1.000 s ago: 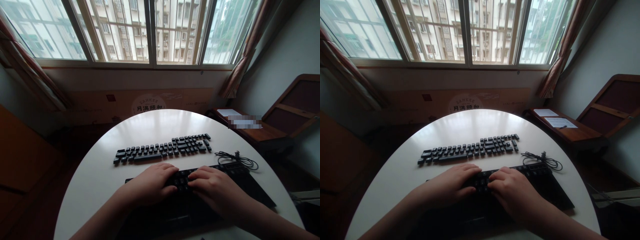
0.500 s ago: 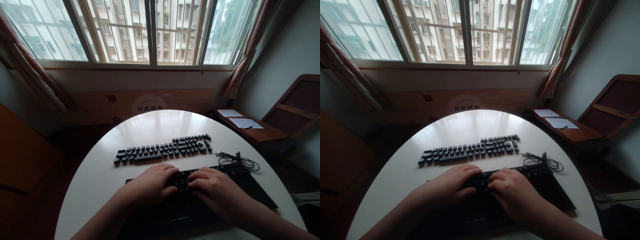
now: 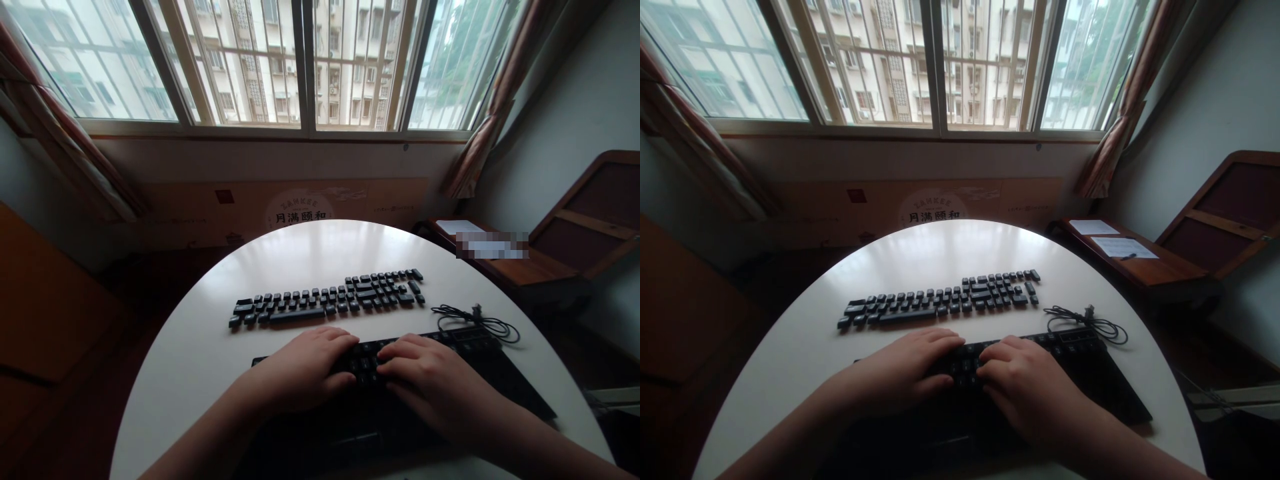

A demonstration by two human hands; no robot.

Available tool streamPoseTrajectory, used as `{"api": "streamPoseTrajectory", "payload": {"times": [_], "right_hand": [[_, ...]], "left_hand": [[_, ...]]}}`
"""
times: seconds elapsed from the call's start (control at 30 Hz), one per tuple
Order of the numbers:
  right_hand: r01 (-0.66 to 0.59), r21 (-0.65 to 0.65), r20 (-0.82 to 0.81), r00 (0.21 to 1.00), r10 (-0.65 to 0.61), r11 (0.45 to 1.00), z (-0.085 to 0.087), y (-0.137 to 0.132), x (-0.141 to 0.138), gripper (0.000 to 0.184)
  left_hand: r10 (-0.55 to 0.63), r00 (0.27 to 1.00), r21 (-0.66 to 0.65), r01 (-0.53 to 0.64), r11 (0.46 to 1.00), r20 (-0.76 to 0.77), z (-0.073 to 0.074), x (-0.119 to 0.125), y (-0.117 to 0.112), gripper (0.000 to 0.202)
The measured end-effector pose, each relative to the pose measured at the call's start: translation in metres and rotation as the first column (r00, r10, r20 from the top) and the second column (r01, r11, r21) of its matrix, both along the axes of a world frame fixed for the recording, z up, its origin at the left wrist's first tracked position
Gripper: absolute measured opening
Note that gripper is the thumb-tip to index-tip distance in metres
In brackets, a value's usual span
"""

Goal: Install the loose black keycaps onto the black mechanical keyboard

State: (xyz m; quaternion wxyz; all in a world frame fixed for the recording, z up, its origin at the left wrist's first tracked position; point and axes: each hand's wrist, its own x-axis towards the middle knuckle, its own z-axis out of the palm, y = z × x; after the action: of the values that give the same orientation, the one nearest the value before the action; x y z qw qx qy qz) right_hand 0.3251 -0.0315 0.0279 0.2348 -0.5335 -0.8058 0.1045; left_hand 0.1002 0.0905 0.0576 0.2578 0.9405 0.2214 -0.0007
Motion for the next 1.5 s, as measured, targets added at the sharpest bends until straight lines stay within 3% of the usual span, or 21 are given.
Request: {"api": "streamPoseTrajectory", "payload": {"times": [1.5], "right_hand": [[-0.045,-0.067,0.005,0.999,0.046,0.997,0.009,0.003,0.002,0.020]], "left_hand": [[-0.012,1.000,-0.004,0.012,1.000,0.029,-0.005,-0.002,0.001,0.054]]}}
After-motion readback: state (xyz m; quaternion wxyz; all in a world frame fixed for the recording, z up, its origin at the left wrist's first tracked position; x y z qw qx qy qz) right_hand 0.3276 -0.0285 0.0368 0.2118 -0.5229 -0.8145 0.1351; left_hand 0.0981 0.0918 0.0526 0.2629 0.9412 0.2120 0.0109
